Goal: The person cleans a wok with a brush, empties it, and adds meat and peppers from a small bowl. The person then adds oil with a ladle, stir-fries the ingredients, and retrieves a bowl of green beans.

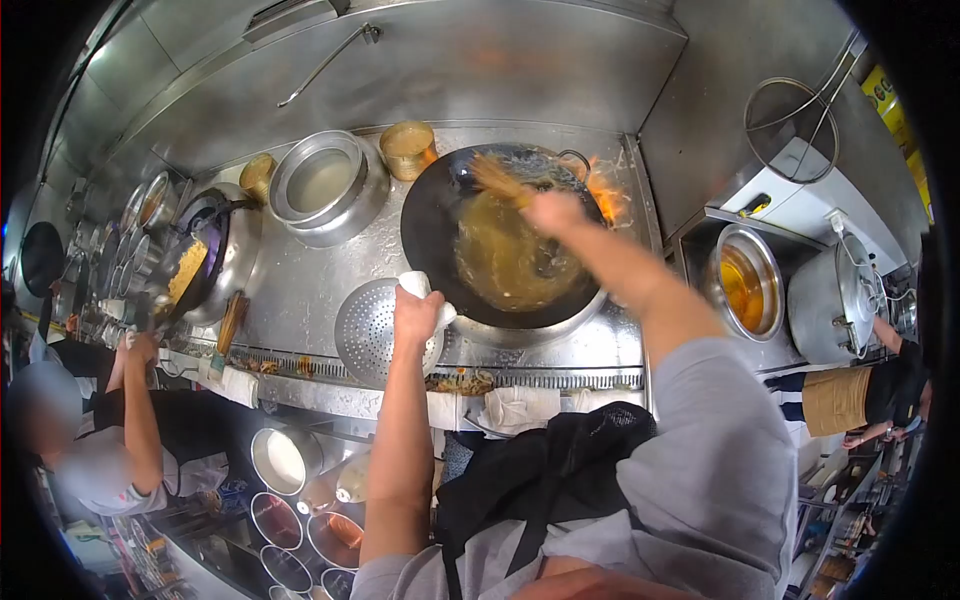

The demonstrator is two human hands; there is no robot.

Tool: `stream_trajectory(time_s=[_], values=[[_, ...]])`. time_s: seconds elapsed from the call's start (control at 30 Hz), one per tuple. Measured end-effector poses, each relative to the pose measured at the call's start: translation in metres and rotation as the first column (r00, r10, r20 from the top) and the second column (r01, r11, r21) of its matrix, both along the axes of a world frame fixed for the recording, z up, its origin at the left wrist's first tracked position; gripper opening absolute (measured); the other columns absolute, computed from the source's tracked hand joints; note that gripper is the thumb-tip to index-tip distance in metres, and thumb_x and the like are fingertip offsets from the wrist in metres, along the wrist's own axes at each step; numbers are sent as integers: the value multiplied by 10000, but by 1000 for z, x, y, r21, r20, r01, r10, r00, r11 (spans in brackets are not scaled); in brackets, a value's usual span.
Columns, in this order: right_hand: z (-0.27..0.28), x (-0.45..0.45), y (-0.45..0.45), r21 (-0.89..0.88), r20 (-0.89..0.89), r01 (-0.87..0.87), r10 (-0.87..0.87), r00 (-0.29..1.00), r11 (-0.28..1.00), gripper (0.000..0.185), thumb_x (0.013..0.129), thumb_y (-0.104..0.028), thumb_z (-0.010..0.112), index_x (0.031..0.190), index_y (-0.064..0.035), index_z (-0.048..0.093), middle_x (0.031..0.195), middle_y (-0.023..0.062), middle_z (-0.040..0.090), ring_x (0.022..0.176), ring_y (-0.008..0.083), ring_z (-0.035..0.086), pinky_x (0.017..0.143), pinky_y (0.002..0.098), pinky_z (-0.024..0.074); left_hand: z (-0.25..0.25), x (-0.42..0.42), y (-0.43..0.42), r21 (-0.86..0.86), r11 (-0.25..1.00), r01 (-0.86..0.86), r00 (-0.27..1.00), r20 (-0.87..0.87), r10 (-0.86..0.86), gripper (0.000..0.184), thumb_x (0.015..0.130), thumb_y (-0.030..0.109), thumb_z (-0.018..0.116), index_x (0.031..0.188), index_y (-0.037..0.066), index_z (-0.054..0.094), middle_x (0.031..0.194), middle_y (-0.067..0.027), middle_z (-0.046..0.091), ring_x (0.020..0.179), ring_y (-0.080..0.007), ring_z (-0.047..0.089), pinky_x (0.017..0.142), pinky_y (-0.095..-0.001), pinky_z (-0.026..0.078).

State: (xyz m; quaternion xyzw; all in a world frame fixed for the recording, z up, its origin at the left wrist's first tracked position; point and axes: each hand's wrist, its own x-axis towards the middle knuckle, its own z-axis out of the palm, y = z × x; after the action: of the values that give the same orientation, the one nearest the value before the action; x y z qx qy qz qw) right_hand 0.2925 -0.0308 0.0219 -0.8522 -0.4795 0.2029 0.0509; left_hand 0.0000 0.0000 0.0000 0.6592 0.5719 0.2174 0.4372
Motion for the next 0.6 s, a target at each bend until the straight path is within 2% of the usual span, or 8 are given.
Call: stream_trajectory(time_s=[0.07,0.13,0.23,0.3,0.33,0.43,0.53,0.6], values=[[-8,-38,-10,16,-39,-34,35,999,999,590,970,-470,496,1501,-246,370,1122,211,680,1014,386,664,920,506,507,37,-5,-5,-204,977,62,976,218,-16,380,806,138,694,1144,21,565,952,-113,655,859,-220,648,750,-365,521],[-1,-44,-16,187,5,-144,145,989,972,569,977,-467,492,1493,-249,392,1141,206,674,1076,379,637,953,481,485,33,11,18,-179,980,92,947,320,-30,351,807,137,691,1116,18,574,935,-103,656,835,-211,646,734,-361,519],[43,-38,-97,-13,-166,-284,278,946,959,564,961,-478,507,1443,-188,477,1216,182,654,1130,371,615,984,435,478,13,-5,-2,-246,961,129,939,343,-39,303,795,99,668,1072,6,587,915,-88,660,790,-191,642,702,-351,515],[51,-22,-151,21,-206,-223,222,953,975,522,960,-467,526,1398,-184,535,1257,157,642,1151,350,611,998,421,468,32,-10,-15,-171,972,163,922,377,-88,307,780,61,643,1076,4,580,912,-85,662,788,-197,645,704,-347,516],[47,-9,-184,108,-233,-172,193,953,979,497,964,-441,534,1390,-184,547,1251,151,648,1143,329,620,995,403,468,4,-12,-13,-127,983,133,887,459,-61,354,764,45,628,1109,-4,567,944,-94,663,823,-213,649,729,-345,519],[60,-2,-286,302,-347,92,19,938,949,456,978,-345,555,1369,-110,561,1200,142,672,1077,256,639,961,357,477,40,-24,-36,-85,995,59,931,365,-24,392,769,49,628,1150,-9,555,988,-108,660,868,-218,649,764,-344,524],[59,-8,-378,428,-426,300,-102,899,853,456,987,-266,571,1363,-9,546,1167,137,679,1025,193,628,921,318,483,37,-37,-25,-21,998,57,901,432,-43,418,743,55,636,1141,-17,531,990,-123,634,864,-211,635,768,-346,522],[37,-8,-417,432,-582,587,-285,761,685,443,980,-299,571,1353,-59,577,1004,129,701,830,172,659,741,304,541,54,-42,-21,6,996,89,909,408,-83,419,740,61,642,1137,-21,536,993,-126,639,872,-216,636,780,-350,523]])
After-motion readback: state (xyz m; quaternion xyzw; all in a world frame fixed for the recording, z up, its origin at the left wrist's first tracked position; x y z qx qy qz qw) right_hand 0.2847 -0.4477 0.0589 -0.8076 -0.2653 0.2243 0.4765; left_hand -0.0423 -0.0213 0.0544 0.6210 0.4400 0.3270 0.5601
